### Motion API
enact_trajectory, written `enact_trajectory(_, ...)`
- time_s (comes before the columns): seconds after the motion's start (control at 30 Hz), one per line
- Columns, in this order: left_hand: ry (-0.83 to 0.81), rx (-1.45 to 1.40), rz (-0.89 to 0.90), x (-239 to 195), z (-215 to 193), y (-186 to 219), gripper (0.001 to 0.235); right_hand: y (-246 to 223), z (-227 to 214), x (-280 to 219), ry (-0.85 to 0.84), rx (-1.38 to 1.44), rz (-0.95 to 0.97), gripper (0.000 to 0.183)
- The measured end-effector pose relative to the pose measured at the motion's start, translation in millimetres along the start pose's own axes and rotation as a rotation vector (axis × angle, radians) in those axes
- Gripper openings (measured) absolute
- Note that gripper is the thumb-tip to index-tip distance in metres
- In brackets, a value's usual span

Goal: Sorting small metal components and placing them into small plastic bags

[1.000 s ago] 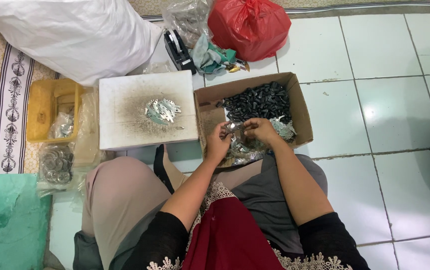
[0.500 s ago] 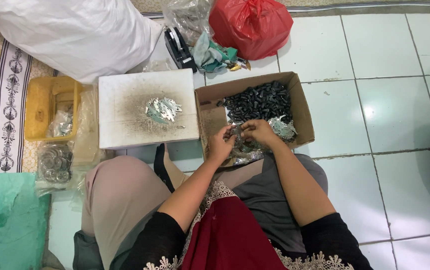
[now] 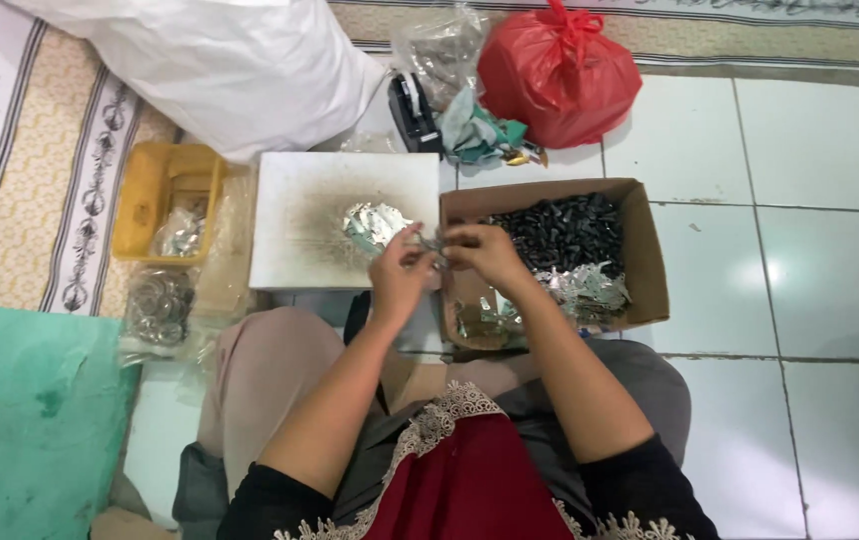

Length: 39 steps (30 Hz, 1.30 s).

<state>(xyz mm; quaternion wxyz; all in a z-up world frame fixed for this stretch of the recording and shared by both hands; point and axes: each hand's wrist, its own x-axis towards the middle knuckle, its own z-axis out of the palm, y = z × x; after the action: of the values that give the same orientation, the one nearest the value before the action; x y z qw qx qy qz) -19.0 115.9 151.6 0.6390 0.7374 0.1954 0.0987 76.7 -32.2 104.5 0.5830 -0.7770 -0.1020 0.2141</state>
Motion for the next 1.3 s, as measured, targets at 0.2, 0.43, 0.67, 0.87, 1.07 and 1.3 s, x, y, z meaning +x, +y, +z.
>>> enact_trajectory(0.2, 0.190, 0.036, 0.015, 43, -64, -35, 0.058, -25, 77, 45, -0.005, 0.028, -0.054, 0.027)
enact_trajectory(0.43, 0.362, 0.401, 0.198, 69, -88, -87, 0.051, 10, 64, 57, 0.137, -0.407, -0.266, 0.037)
enact_trajectory(0.67, 0.392, 0.394, 0.328, 62, -75, -95, 0.036, 51, -49, 12, 0.219, -0.551, -0.241, 0.033)
enact_trajectory(0.87, 0.221, 0.496, 0.625, 34, -6, -102, 0.033, 81, -142, -54, 0.298, -0.528, 0.027, 0.031)
enact_trajectory(1.07, -0.356, 0.500, 0.631, -20, 102, -116, 0.030, 126, -153, -75, 0.128, -0.692, 0.134, 0.030)
enact_trajectory(1.3, -0.475, 0.717, 0.223, -35, 154, -163, 0.036, 152, -145, -68, -0.018, -0.954, 0.396, 0.023)
